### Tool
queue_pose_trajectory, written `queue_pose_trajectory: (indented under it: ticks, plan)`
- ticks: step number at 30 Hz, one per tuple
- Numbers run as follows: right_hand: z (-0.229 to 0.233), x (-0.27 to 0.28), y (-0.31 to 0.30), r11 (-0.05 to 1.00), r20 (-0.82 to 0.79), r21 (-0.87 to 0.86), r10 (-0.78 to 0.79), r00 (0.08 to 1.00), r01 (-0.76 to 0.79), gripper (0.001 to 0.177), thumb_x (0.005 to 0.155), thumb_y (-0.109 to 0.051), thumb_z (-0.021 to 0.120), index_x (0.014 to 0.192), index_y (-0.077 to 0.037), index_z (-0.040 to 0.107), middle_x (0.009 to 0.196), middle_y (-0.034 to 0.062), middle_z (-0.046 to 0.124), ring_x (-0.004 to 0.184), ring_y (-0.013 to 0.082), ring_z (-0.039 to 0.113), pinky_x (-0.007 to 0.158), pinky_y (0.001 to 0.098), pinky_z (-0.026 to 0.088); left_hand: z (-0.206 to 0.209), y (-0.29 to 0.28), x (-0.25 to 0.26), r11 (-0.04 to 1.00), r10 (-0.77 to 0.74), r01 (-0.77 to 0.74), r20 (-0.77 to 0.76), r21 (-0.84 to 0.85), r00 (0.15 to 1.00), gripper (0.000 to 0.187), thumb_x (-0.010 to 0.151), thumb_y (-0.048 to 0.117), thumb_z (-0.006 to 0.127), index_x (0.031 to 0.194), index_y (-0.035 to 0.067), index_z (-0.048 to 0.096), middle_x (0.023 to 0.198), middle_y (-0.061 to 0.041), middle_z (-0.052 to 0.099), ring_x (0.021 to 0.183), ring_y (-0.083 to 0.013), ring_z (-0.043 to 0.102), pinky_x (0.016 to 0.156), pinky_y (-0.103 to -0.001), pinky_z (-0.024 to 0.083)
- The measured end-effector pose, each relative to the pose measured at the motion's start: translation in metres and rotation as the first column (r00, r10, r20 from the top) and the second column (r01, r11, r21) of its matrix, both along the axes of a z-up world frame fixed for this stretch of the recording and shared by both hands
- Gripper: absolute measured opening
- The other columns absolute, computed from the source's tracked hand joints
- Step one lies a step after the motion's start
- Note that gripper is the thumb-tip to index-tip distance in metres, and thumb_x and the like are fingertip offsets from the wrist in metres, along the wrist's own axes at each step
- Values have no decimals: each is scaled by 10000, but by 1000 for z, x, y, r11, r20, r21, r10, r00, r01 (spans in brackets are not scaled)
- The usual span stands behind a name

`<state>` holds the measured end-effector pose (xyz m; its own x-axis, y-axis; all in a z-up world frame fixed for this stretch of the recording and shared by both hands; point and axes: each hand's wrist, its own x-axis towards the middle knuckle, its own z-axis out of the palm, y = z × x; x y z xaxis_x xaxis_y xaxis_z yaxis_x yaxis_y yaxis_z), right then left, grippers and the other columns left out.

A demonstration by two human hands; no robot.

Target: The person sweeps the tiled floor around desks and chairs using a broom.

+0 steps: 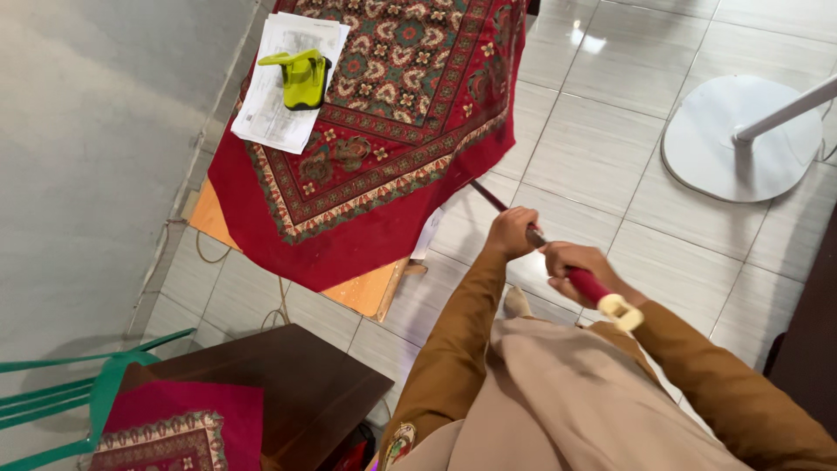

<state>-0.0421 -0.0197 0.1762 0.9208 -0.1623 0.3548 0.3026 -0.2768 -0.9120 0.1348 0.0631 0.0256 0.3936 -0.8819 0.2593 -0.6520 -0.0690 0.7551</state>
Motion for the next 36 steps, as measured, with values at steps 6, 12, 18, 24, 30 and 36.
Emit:
queue_pose_trajectory:
  ticks: [6, 12, 18, 24, 30, 36]
  plan:
    - [-21, 1, 10, 999, -55, -21, 27, 998, -28, 248, 794, 70, 668, 796, -62, 458, 777, 66, 549, 757, 248, 545, 989, 405, 506, -40, 10, 7, 964, 113, -150, 171, 220, 979, 140, 768, 128, 727, 820, 122, 597, 883, -52, 657, 973, -279, 635, 847, -438, 485]
    - [-19, -41, 16, 1000, -117, -10, 19, 993, -20, 249, 776, 61, 680, 782, -62, 463, 814, 72, 559, 813, 264, 561, 880, 373, 512, -63, 11, -34, 952, 140, -159, 89, 262, 986, 205, 815, 239, 782, 963, 157, 669, 1125, -17, 699, 1333, -287, 538, 1006, -467, 439]
    - [-5, -108, 10, 999, -105, -52, -2, 994, -4, 258, 789, 74, 677, 797, -55, 454, 806, 73, 542, 823, 256, 572, 1033, 406, 503, -69, -2, -102, 941, 99, -81, -38, 329, 994, 317, 794, 277, 813, 1067, 181, 682, 1326, -26, 642, 1439, -316, 429, 1096, -508, 376]
    - [-8, -192, 9, 999, -84, -47, -3, 996, -1, 253, 767, 74, 680, 783, -55, 464, 803, 71, 544, 787, 252, 575, 1025, 426, 497, -70, -3, -180, 963, 47, -26, -72, 269, 996, 387, 777, 145, 741, 1151, 191, 651, 1344, -28, 655, 1456, -335, 451, 1098, -509, 421]
    - [-4, -267, 8, 997, -76, -77, 10, 997, -16, 251, 777, 75, 675, 775, -52, 459, 766, 76, 521, 774, 260, 562, 1008, 427, 504, -54, 3, -253, 967, 31, -2, -111, 254, 993, 479, 717, 123, 802, 1161, 174, 630, 1283, -50, 663, 1451, -342, 453, 1080, -520, 432]
    - [7, -325, 9, 996, -54, -81, 27, 998, -31, 252, 772, 47, 699, 750, -51, 468, 743, 85, 521, 758, 270, 563, 973, 431, 499, -50, 7, -318, 984, 127, -122, -30, 131, 992, 375, 704, 141, 841, 1020, 166, 641, 1254, -33, 693, 1346, -319, 547, 1002, -536, 441]
